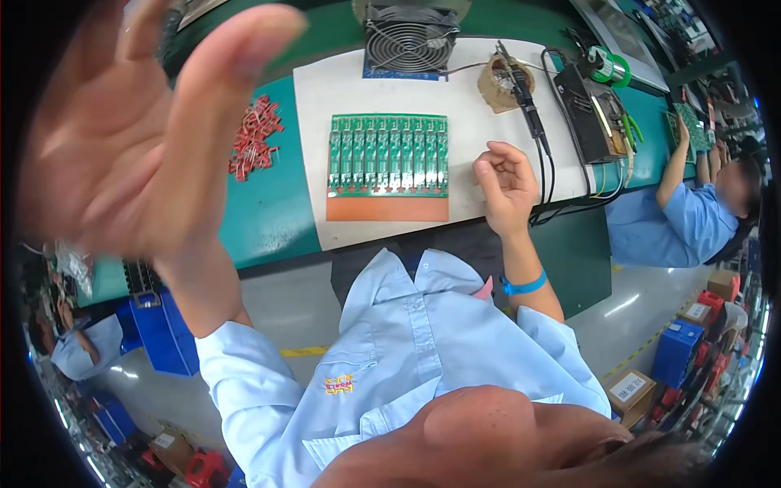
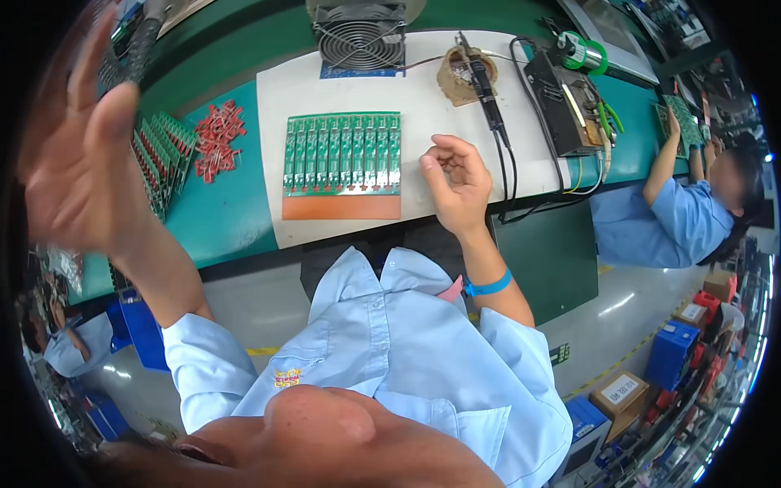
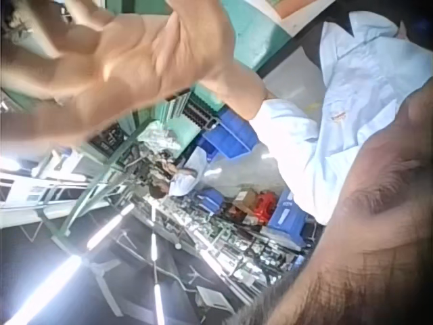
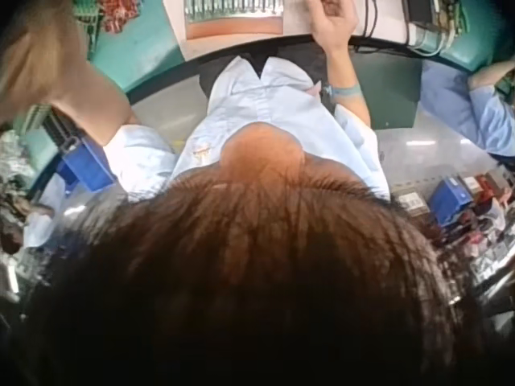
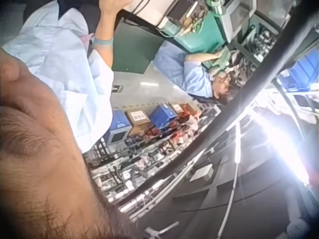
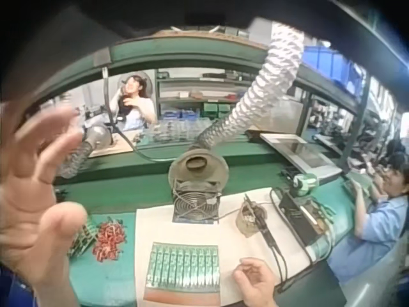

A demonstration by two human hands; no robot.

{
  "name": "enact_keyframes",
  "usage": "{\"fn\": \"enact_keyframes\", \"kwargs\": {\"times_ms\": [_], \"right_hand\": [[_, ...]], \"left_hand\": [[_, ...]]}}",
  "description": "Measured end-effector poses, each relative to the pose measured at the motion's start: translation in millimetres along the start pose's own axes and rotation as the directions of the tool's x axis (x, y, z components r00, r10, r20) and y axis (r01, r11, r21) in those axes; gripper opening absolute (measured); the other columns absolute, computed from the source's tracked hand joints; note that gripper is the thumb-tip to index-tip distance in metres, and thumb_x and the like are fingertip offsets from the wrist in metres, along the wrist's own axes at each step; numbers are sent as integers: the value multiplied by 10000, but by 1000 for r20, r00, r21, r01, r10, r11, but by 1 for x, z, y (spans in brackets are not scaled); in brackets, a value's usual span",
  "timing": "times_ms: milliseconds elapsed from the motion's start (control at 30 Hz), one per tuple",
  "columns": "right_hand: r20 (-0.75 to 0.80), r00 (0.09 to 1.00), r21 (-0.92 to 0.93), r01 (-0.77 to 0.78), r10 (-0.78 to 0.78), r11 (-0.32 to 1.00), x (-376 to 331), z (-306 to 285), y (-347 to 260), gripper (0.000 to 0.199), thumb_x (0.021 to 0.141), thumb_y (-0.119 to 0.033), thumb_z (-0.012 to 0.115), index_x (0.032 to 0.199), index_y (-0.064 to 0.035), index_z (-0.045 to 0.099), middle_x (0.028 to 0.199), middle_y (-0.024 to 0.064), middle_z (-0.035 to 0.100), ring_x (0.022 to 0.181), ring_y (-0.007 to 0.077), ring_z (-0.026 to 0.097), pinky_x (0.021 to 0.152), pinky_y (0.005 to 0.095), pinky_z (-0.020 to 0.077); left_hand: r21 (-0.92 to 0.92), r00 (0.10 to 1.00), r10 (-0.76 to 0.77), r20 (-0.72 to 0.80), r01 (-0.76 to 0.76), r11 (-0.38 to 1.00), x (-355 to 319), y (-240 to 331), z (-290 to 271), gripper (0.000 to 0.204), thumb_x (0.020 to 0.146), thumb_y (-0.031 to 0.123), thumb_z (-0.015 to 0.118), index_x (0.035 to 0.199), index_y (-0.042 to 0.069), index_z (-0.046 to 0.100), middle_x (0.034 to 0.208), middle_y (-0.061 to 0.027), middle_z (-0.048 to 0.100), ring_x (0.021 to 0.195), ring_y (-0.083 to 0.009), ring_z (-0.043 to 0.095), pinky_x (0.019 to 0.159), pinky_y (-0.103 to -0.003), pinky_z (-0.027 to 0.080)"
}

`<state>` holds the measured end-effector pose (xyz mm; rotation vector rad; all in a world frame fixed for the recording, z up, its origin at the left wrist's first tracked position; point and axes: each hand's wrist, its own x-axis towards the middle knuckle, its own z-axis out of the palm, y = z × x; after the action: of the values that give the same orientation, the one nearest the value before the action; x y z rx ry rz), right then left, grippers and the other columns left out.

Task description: The person solders components onto a circuit board panel using a soldering iron, places the finished board onto a stack, and places a new circuit board panel into a fixture before soldering it with the soldering iron.

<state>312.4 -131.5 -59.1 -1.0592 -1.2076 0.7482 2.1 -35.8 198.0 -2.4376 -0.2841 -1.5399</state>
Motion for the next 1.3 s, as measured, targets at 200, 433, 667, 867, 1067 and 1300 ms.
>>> {"fn": "enact_keyframes", "kwargs": {"times_ms": [200, 433, 667, 867, 1067, 1300], "right_hand": [[-35, 988, 133, -143, 149, 981, 9, -3, 2, 363, 991, 60, 700, 1348, 43, 636, 1056, 95, 699, 943, 140, 644, 835, 240, 532], [-10, 969, 147, -244, 249, 958, 14, 2, -4, 355, 1022, 20, 673, 1372, 52, 626, 1016, 99, 692, 843, 123, 612, 706, 235, 529], [50, 977, 81, -210, 206, 974, 13, 7, -1, 359, 1018, 53, 663, 1375, 53, 625, 1068, 91, 678, 936, 128, 619, 813, 230, 518], [-6, 969, 130, -242, 245, 961, 19, 5, -2, 423, 1066, -40, 633, 1478, -1, 545, 1146, 105, 682, 905, 139, 630, 753, 241, 525], [-54, 880, 652, -327, 472, 685, 30, 3, -6, 479, 1134, -228, 609, 1576, -126, 457, 1234, 112, 673, 887, 153, 641, 717, 256, 528], [-261, 837, 783, -107, 480, 613, 46, 5, 17, 532, 1151, -336, 601, 1627, -195, 410, 1296, 118, 642, 932, 168, 598, 777, 301, 510]], "left_hand": [[-213, 888, -455, -70, 432, 876, -138, -17, 114, 514, 871, -43, 830, 1344, 3, 632, 1124, -128, 743, 943, -229, 716, 870, -341, 598], [-127, 799, -598, 71, 601, 789, -196, -12, 116, 437, 856, -23, 832, 1269, 3, 690, 1051, -122, 744, 866, -228, 696, 805, -332, 577], [-179, 833, -536, 141, 553, 813, -189, -3, 124, 461, 830, 2, 850, 1267, 14, 703, 1037, -107, 746, 873, -231, 685, 822, -341, 548], [-207, 831, -539, 137, 556, 805, -185, -1, 129, 456, 838, 27, 853, 1269, 22, 705, 1036, -103, 748, 882, -231, 682, 837, -341, 538], [-215, 814, -560, 152, 581, 785, -178, -1, 139, 426, 859, 46, 840, 1265, 29, 710, 1023, -94, 746, 878, -228, 679, 847, -343, 535], [-198, 772, -596, 219, 634, 748, -187, 1, 133, 388, 877, 63, 830, 1249, 35, 723, 994, -80, 744, 881, -223, 681, 863, -342, 531]]}}
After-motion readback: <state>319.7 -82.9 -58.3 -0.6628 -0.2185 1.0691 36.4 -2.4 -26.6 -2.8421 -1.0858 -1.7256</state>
